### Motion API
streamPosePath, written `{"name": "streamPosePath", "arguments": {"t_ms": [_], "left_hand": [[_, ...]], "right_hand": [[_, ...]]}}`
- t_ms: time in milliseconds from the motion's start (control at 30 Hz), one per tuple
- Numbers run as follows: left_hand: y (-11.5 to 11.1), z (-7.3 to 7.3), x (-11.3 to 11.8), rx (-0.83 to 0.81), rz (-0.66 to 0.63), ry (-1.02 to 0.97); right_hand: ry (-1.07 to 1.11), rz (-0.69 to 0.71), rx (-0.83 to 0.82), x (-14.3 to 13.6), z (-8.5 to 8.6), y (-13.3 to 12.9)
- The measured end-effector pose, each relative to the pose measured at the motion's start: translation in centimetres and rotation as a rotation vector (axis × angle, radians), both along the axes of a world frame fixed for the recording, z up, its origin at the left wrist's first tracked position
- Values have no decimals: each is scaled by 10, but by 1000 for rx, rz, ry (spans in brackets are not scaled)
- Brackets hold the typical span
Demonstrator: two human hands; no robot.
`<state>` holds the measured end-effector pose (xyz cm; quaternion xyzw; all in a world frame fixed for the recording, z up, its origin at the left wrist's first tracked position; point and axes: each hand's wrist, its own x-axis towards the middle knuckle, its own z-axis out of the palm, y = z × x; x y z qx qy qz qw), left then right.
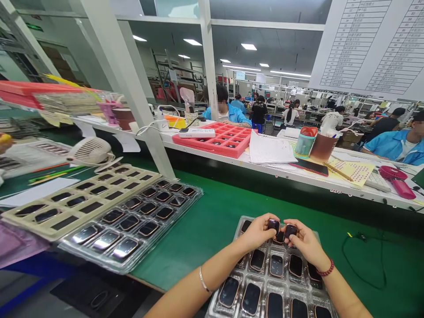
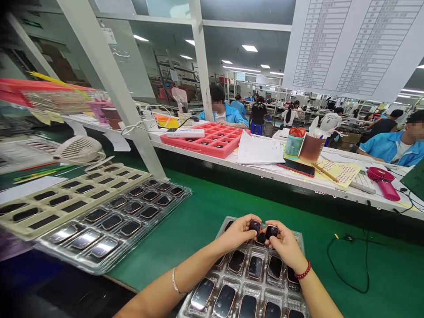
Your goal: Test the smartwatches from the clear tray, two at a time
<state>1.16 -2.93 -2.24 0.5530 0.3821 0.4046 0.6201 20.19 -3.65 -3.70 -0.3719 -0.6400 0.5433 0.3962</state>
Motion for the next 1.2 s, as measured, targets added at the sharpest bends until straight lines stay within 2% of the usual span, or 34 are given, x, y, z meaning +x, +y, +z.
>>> {"name": "streamPosePath", "arguments": {"t_ms": [200,333,500,633,867,1200], "left_hand": [[2,-4,-2,27,15,16],[4,-5,-5,-49,-17,-47],[8,-11,-8,-124,-71,-139],[11,-17,-6,-107,-79,-172],[10,-19,-6,-85,-119,-169],[10,-18,-9,-86,-133,-165]], "right_hand": [[4,-6,-24,0,-1,-2],[87,-60,-47,1,-2,-1],[255,-64,-212,6,-4,5],[271,-49,-287,9,-2,3],[155,-25,-262,9,1,2],[112,15,-219,9,-2,4]]}}
